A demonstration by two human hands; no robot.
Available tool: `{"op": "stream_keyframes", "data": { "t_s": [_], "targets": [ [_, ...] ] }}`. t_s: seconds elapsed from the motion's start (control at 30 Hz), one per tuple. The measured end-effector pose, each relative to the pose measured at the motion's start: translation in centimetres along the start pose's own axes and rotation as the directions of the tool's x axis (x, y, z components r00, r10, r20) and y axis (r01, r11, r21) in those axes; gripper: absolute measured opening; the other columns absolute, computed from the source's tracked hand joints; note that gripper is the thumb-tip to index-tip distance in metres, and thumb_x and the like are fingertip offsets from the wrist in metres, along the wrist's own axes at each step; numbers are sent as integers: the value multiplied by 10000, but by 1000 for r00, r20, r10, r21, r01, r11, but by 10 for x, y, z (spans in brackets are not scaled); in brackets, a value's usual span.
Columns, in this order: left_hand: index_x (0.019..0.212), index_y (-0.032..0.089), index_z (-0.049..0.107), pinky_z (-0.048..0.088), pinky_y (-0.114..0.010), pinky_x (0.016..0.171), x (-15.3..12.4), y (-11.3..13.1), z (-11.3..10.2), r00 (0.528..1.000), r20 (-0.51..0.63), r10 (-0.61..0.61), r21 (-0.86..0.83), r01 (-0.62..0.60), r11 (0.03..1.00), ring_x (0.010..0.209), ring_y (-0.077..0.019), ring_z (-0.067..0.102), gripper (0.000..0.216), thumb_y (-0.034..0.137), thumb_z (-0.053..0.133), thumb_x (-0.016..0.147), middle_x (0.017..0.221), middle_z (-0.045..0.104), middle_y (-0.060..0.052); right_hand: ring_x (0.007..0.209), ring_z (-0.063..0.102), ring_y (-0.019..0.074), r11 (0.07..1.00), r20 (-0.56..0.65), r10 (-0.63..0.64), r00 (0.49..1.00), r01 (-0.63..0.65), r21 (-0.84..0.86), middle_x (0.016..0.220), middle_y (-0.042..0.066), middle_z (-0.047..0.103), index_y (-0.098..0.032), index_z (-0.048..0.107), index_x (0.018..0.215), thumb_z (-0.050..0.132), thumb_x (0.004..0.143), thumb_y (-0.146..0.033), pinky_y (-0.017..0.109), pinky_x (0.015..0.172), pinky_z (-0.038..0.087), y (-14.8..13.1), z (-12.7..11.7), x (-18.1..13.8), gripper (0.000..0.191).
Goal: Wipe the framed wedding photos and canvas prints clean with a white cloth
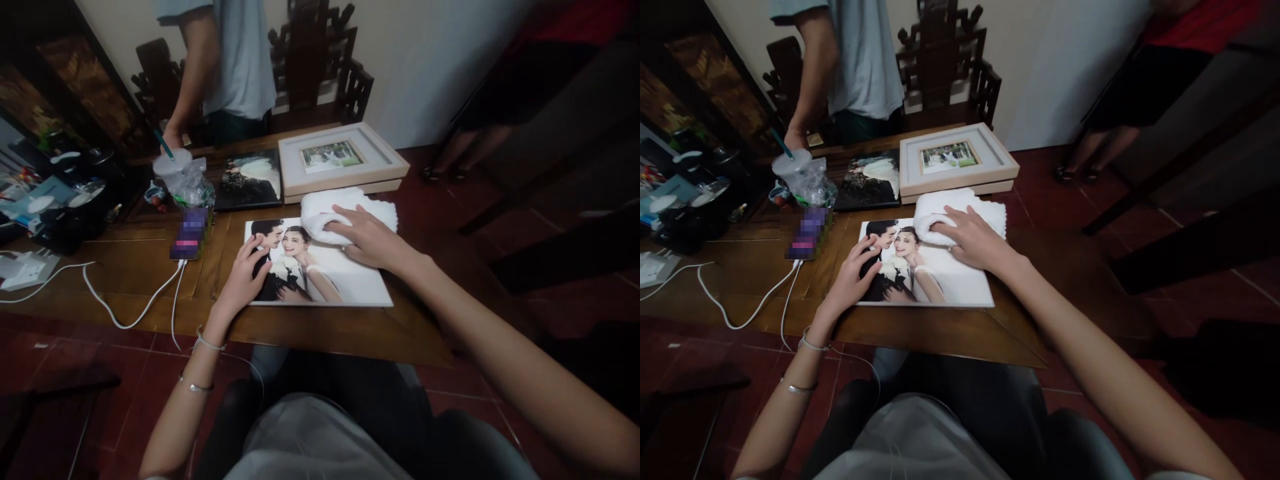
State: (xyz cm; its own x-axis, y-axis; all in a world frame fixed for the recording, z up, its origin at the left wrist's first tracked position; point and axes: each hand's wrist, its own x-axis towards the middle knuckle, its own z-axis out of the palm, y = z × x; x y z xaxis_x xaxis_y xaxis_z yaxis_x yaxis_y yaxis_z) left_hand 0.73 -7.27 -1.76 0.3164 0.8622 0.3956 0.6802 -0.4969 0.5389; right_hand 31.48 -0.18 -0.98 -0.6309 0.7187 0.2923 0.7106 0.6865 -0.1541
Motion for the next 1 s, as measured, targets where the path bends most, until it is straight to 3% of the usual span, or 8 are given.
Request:
{"op": "stream_keyframes", "data": {
  "t_s": [0.3, 0.53, 0.7, 0.87, 1.0],
  "targets": [
    [1247, 227, 639, 351, -582, 1221, 2, 7, -4, 999, 28, -31, 13, 30, 999, 1494, -278, 407, 261, 297, 541, 1016, 1528, 525, -140, 1484, 368, 334, 1000, -32, 10, 999, -11, -16, 1504, 157, 536, -219, 616, 1260, 487, 768, -7, 657, 1166, 312, -7, 3, -4, 551],
    [1299, 211, 601, 341, -551, 1227, 1, 4, 0, 999, 21, -44, -10, 44, 999, 1501, -272, 393, 303, 275, 539, 1009, 1535, 515, -150, 1470, 380, 372, 1000, 40, -3, 999, 3, -9, 1470, 222, 550, -179, 618, 1274, 486, 767, 10, 675, 1148, 324, -16, -9, -9, 557],
    [1464, 212, 479, 310, -532, 1243, -1, 2, 2, 996, 31, -81, -10, 81, 997, 1505, -266, 386, 464, 280, 516, 1007, 1575, 466, -155, 1460, 395, 373, 988, 72, -128, 989, 121, 93, 1480, 182, 561, -203, 658, 1187, 501, 755, 9, 689, 1146, 333, -42, -28, -44, 506],
    [1490, 240, 468, 270, -544, 1255, -1, -3, 2, 994, 63, -93, -12, 94, 996, 1527, -268, 344, 487, 321, 506, 1011, 1622, 409, -132, 1500, 333, 316, 952, 53, -245, 968, 230, 202, 1520, 88, 543, -254, 669, 1146, 460, 663, 48, 675, 1174, 321, -70, -42, -90, 607],
    [1486, 255, 476, 263, -554, 1254, 0, -6, 2, 991, 79, -105, -8, 106, 994, 1537, -267, 322, 481, 361, 502, 1017, 1616, 424, -117, 1467, 405, 315, 958, 62, -226, 972, 210, 198, 1508, 100, 553, -242, 657, 1177, 468, 677, 12, 635, 1172, 358, -61, -43, -86, 592]
  ]
}}
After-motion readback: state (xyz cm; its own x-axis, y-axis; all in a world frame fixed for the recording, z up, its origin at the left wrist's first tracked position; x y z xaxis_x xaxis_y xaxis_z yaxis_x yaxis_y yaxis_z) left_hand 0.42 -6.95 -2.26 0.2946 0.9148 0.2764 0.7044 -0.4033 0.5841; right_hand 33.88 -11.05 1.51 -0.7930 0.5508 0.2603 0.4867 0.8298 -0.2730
